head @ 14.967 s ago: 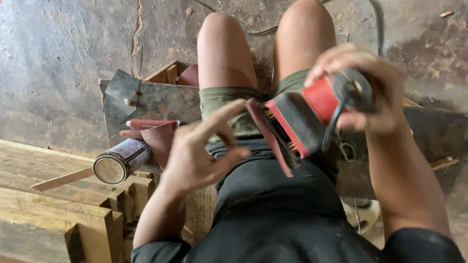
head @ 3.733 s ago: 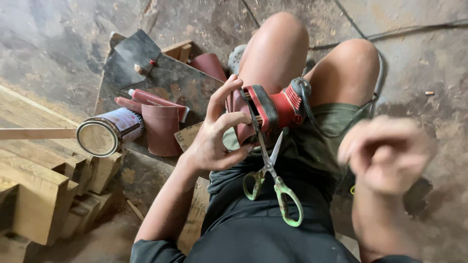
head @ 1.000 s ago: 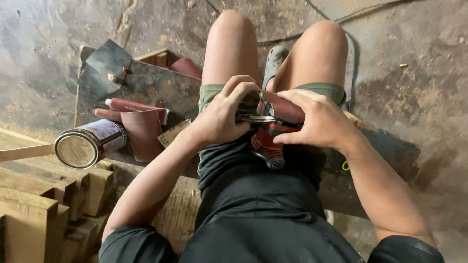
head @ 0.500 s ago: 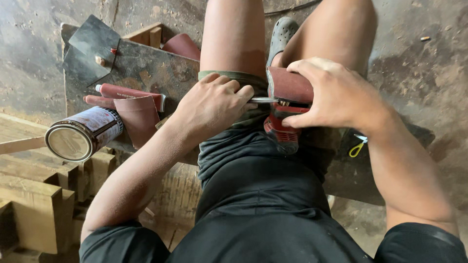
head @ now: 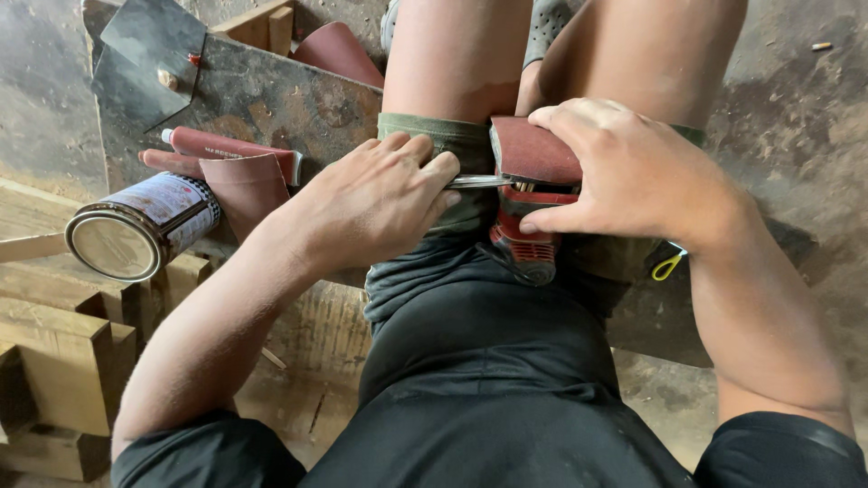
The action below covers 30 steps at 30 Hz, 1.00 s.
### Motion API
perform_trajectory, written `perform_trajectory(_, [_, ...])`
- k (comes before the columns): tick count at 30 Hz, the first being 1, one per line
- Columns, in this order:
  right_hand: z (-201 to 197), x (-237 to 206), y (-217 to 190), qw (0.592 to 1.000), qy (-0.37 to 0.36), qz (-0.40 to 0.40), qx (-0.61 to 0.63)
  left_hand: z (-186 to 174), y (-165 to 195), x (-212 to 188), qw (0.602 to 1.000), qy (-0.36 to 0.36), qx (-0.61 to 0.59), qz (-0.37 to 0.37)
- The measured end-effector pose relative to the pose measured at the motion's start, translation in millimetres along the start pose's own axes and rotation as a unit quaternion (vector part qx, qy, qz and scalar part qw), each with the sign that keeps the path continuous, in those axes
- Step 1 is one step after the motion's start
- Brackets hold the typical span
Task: The person cuts a sandpaper sheet with scissors, places it on an orbital sander, and trims the excess edges to fit the pad. They then use pliers to press the sandpaper into the sander's grooves, securing it in place.
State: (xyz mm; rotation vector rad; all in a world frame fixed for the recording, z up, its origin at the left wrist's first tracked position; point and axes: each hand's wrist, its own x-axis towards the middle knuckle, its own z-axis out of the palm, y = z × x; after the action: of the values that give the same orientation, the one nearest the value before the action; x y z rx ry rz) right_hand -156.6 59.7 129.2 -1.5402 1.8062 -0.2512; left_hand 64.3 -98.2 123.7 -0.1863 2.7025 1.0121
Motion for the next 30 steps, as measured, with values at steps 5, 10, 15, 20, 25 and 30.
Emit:
perform_trajectory(5, [-5, 4, -4, 0.999, -0.014, 0.016, -0.038, -11, 11, -3, 0.999, -0.020, -0.036, -0.014])
perform_trajectory(10, [-11, 13, 5, 0.998, -0.048, -0.025, -0.024, -14, 15, 1, 0.997, -0.050, -0.038, -0.037])
perform_trajectory(15, [-20, 19, 13, 0.995, -0.079, -0.063, -0.003, -19, 9, 3, 0.996, -0.084, 0.022, 0.010])
perform_trajectory(20, [-22, 20, 16, 0.994, -0.076, -0.076, -0.007, -16, 11, 9, 0.996, -0.079, 0.039, 0.006])
perform_trajectory(25, [-20, 16, 23, 0.995, -0.075, -0.059, -0.013, -14, 6, 20, 0.995, -0.097, 0.034, 0.010])
perform_trajectory(30, [-24, 9, 21, 0.997, -0.047, -0.059, -0.016, -15, 8, 22, 0.997, -0.056, 0.052, 0.016])
